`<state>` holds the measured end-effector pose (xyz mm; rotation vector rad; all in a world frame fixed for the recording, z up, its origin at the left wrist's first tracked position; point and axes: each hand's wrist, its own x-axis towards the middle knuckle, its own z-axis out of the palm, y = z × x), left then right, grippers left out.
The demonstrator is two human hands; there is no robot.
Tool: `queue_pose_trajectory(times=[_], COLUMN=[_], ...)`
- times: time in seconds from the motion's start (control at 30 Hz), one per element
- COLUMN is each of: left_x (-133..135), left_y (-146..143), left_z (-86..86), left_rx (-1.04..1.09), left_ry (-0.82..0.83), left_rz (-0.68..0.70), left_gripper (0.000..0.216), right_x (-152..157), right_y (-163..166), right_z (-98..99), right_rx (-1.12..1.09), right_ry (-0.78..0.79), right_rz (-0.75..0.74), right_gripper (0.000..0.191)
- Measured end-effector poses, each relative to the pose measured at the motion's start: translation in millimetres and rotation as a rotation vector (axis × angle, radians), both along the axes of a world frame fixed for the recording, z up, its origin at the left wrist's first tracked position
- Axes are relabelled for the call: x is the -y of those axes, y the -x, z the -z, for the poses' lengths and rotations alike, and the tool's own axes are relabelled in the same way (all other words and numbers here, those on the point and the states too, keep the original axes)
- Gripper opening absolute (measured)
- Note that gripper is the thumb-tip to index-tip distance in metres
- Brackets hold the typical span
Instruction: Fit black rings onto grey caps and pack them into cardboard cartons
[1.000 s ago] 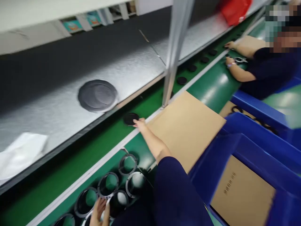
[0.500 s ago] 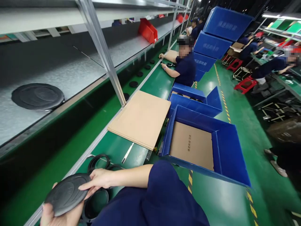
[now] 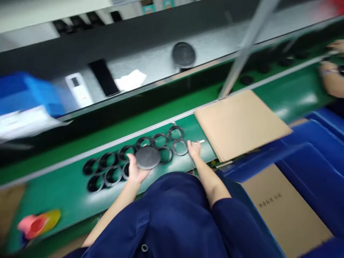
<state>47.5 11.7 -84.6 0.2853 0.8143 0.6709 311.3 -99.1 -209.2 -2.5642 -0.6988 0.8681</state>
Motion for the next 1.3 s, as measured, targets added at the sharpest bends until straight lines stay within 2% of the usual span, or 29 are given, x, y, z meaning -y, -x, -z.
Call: queue_pose_trajectory(times=[0.07, 0.17, 0.3, 0.37, 0.43, 0.5, 0.57, 0.6, 0.67, 0.7, 0.77, 0.83, 0.87, 0.93, 1.0, 1.07, 1.13, 1.2, 1.3], left_x=[6, 5, 9, 13, 14, 15, 14, 14, 13, 13, 15, 19, 21, 26, 28, 28, 26, 24, 19], left_y=[-4, -8, -5, -3, -1, 2, 2, 1, -6, -12, -25, -38, -43, -47, -47, -46, -48, -50, -42], left_z=[-10.2, -20.8, -29.8, -31.1, -29.7, -26.4, -22.4, -20.7, -18.7, -18.5, -19.6, -21.2, -21.6, -20.6, -17.7, -15.2, -16.1, -21.4, -28.6], left_rx=[0.07, 0.154, 0.207, 0.239, 0.275, 0.313, 0.353, 0.369, 0.383, 0.379, 0.357, 0.344, 0.345, 0.344, 0.315, 0.274, 0.26, 0.263, 0.223], left_ry=[-0.025, -0.031, 0.014, 0.045, 0.075, 0.092, 0.093, 0.09, 0.084, 0.083, 0.084, 0.079, 0.077, 0.09, 0.114, 0.128, 0.128, 0.121, 0.12], left_rz=[-0.014, -0.017, -0.001, 0.031, 0.07, 0.109, 0.151, 0.17, 0.188, 0.185, 0.173, 0.182, 0.205, 0.283, 0.366, 0.416, 0.433, 0.429, 0.398], left_gripper=[0.076, 0.087, 0.082, 0.076, 0.074, 0.078, 0.085, 0.089, 0.09, 0.088, 0.083, 0.078, 0.075, 0.071, 0.071, 0.076, 0.078, 0.078, 0.077], right_x=[-5, -3, 18, 21, 13, 0, -12, -15, -17, -15, -12, -12, -14, -24, -37, -48, -53, -45, -25], right_y=[-7, -14, -28, -38, -44, -41, -26, -14, 17, 35, 71, 100, 110, 116, 105, 81, 54, 37, 52], right_z=[8.8, 23.8, 35.5, 35.4, 27.9, 8.6, -24.1, -44.3, -87.1, -107.3, -139.6, -157.6, -161.4, -161.6, -156.0, -149.1, -145.4, -148.6, -156.5], right_rx=[0.07, 0.148, 0.212, 0.241, 0.276, 0.26, 0.129, 0.048, -0.038, -0.007, 0.153, 0.323, 0.384, 0.45, 0.45, 0.385, 0.313, 0.254, 0.103], right_ry=[0.016, 0.022, 0.029, 0.026, -0.034, -0.199, -0.446, -0.571, -0.757, -0.802, -0.785, -0.681, -0.628, -0.556, -0.522, -0.486, -0.474, -0.528, -0.685], right_rz=[-0.088, -0.204, -0.301, -0.297, -0.198, -0.066, -0.041, -0.095, -0.294, -0.415, -0.648, -0.79, -0.816, -0.78, -0.668, -0.499, -0.303, -0.161, -0.167], right_gripper=[0.055, 0.042, 0.039, 0.039, 0.031, 0.032, 0.041, 0.045, 0.051, 0.054, 0.064, 0.075, 0.077, 0.075, 0.063, 0.052, 0.05, 0.048, 0.041])
